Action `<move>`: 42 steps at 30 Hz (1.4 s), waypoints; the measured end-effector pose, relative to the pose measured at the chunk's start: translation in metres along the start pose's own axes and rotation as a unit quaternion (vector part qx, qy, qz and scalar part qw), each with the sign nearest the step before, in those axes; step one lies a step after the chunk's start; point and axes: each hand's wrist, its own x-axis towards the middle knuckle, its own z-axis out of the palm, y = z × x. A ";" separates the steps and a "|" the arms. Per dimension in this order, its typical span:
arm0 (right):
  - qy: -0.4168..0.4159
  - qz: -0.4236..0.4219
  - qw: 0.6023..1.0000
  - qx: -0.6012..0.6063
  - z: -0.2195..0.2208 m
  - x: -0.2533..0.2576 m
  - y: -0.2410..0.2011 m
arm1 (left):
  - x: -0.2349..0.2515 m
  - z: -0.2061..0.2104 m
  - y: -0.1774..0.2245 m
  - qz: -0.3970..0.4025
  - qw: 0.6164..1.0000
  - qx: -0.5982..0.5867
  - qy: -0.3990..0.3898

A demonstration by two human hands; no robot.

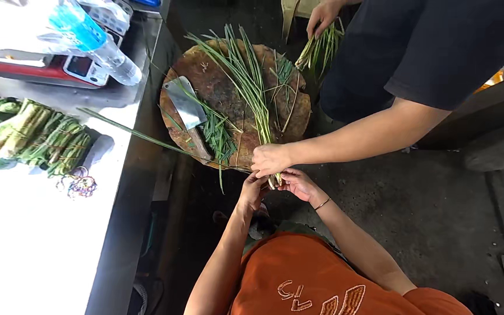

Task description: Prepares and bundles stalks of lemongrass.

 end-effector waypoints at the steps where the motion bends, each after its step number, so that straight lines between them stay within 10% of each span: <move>1: 0.004 -0.001 1.000 0.006 0.000 0.001 0.001 | 0.001 0.000 0.001 0.006 1.000 -0.007 -0.007; 8: 0.018 -0.008 0.999 0.045 0.009 0.009 -0.001 | 0.017 0.008 0.005 0.058 0.998 -0.033 -0.015; 15: -0.012 -0.050 0.973 -0.226 0.020 0.018 -0.003 | 0.034 0.011 -0.004 0.091 0.994 0.052 -0.030; 42: 0.062 -0.095 0.987 -0.117 0.047 0.052 -0.052 | 0.031 -0.013 0.048 0.020 0.998 -0.054 0.002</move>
